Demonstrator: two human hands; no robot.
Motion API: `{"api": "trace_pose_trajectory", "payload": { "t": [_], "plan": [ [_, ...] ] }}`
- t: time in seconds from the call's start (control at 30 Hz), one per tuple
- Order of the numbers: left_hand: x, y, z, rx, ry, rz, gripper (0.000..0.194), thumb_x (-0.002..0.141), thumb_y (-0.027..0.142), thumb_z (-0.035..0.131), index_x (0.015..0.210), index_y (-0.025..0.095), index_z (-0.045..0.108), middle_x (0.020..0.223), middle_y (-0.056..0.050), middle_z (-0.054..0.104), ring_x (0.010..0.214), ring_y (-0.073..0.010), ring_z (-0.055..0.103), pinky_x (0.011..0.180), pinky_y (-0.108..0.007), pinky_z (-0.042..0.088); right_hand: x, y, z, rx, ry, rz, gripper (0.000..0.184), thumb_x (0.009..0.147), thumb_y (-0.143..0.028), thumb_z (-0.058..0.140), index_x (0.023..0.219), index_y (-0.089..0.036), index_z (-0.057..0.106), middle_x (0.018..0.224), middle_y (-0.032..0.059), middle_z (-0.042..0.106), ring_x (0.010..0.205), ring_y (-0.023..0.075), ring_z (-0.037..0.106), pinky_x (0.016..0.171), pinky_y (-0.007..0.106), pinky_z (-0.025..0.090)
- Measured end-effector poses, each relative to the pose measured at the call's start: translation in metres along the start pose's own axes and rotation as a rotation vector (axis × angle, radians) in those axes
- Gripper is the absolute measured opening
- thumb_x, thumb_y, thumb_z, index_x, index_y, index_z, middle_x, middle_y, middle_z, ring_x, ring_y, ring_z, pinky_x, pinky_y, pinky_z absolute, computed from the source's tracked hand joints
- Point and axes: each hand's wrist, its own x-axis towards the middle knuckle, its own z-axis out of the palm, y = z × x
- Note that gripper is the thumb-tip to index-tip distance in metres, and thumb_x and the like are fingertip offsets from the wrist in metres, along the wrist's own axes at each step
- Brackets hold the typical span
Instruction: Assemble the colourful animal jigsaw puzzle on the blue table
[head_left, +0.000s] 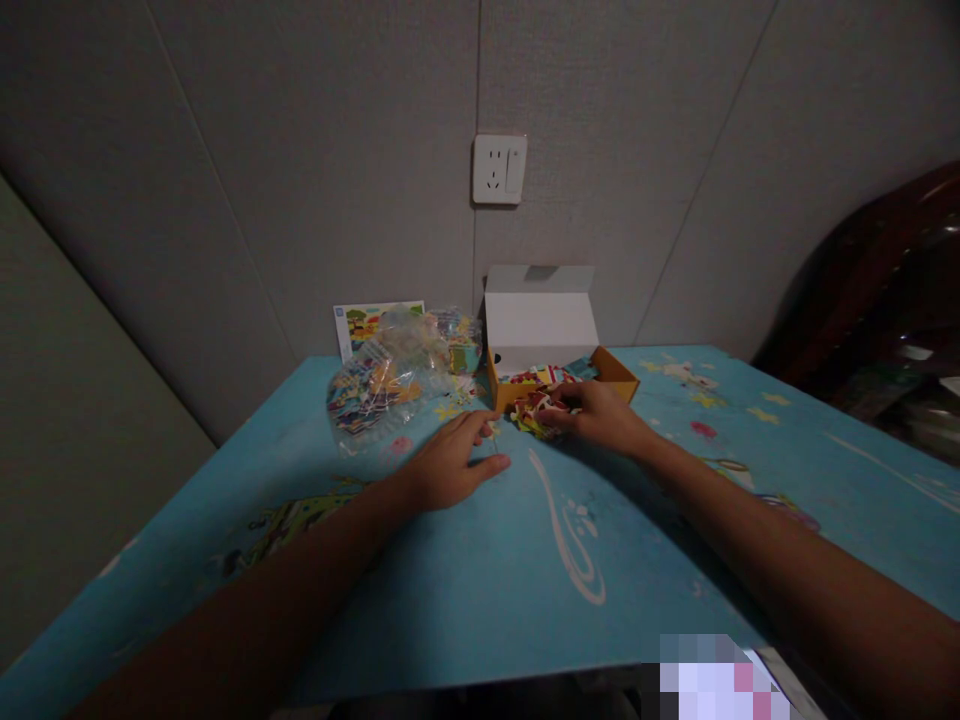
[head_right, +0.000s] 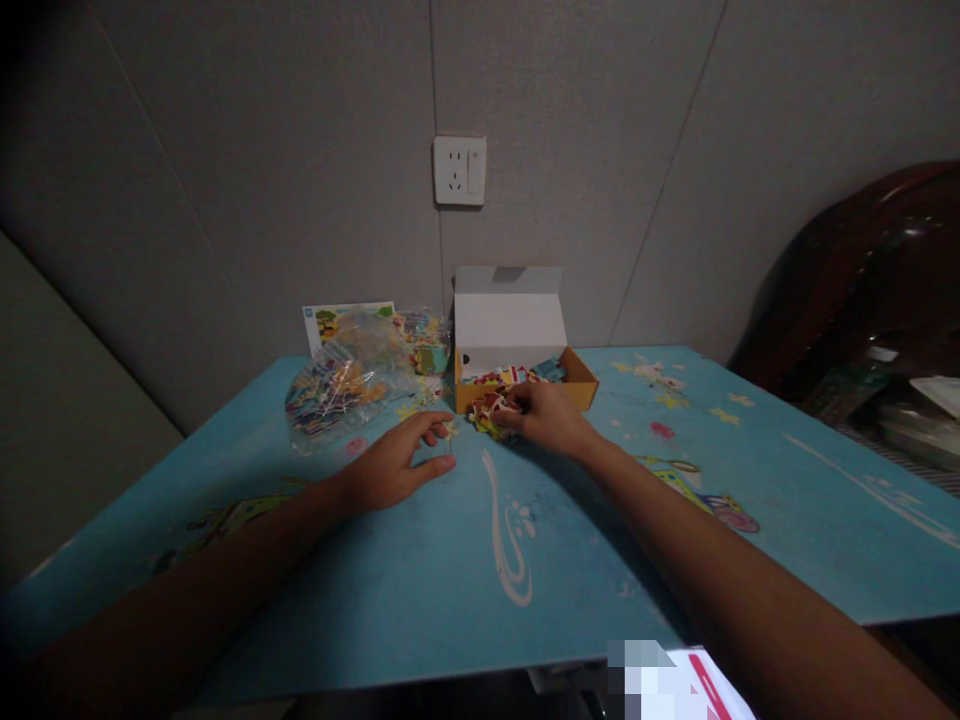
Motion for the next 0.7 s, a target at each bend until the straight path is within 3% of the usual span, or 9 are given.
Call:
{"api": "trace_pose_trajectory", "payload": {
  "t": [0.1,0.2,0.3,0.37,0.47,0.6,0.7],
  "plan": [
    [0.000,-0.001,0.001,-0.007,0.017,-0.025,0.060,0.085,0.038,0.061,0.136,0.014,0.042,0.119,-0.012,0.058,0.099,-0.0218,0.058,0.093,-0.039,0.047,-0.002,-0.003,0.004,0.149,0.006,-0.082,0.027,0.079,-0.041,0.062,0.070,-0.016,0.059,0.067,0.0004,0.057,0.061,0.0140,0.051,0.057,0.026,0.037],
    [0.002,-0.001,0.001,-0.006,0.045,-0.063,0.070,0.084,0.037,0.064,0.143,0.014,0.034,0.125,-0.014,0.057,0.099,-0.0227,0.059,0.092,-0.040,0.048,-0.005,-0.011,0.008,0.309,0.018,-0.278,0.021,0.081,-0.037,0.064,0.078,-0.016,0.064,0.096,0.0075,0.064,0.087,0.0195,0.060,0.076,0.031,0.046],
    [0.004,-0.001,-0.001,0.059,0.006,-0.019,0.049,0.085,0.031,0.063,0.130,0.015,0.050,0.117,-0.011,0.063,0.101,-0.0240,0.059,0.092,-0.038,0.047,-0.009,-0.019,0.014,0.330,-0.007,-0.394,0.018,0.081,-0.029,0.066,0.095,-0.018,0.066,0.108,0.0093,0.063,0.098,0.0215,0.059,0.084,0.035,0.047],
    [0.005,-0.001,-0.002,0.127,-0.032,0.038,0.028,0.087,0.027,0.060,0.112,0.015,0.061,0.107,-0.010,0.066,0.099,-0.0243,0.059,0.091,-0.037,0.046,-0.012,-0.021,0.018,0.338,-0.070,-0.357,0.034,0.079,-0.024,0.066,0.112,-0.018,0.061,0.109,0.0092,0.064,0.091,0.0202,0.061,0.080,0.035,0.048],
    [0.006,0.000,-0.003,0.172,-0.044,0.077,0.017,0.089,0.025,0.058,0.100,0.013,0.063,0.098,-0.009,0.067,0.094,-0.0229,0.059,0.087,-0.035,0.045,-0.015,-0.023,0.021,0.306,-0.131,-0.269,0.053,0.075,-0.024,0.070,0.125,-0.017,0.055,0.111,0.0098,0.065,0.090,0.0211,0.062,0.078,0.034,0.048],
    [0.005,0.001,-0.002,0.151,-0.024,0.063,0.015,0.089,0.026,0.058,0.097,0.014,0.063,0.092,-0.007,0.066,0.087,-0.0203,0.059,0.082,-0.032,0.045,-0.015,-0.026,0.012,0.243,-0.213,-0.249,0.032,0.078,-0.025,0.066,0.108,-0.015,0.066,0.092,0.0062,0.069,0.077,0.0185,0.061,0.070,0.030,0.045],
    [0.005,-0.001,0.000,0.065,0.029,0.034,0.028,0.086,0.026,0.060,0.112,0.015,0.059,0.093,-0.005,0.065,0.081,-0.0171,0.059,0.079,-0.030,0.047,-0.012,-0.025,0.002,0.216,-0.108,-0.185,0.029,0.079,-0.024,0.062,0.105,-0.014,0.067,0.085,0.0052,0.069,0.071,0.0171,0.059,0.065,0.027,0.042]
  ]
}}
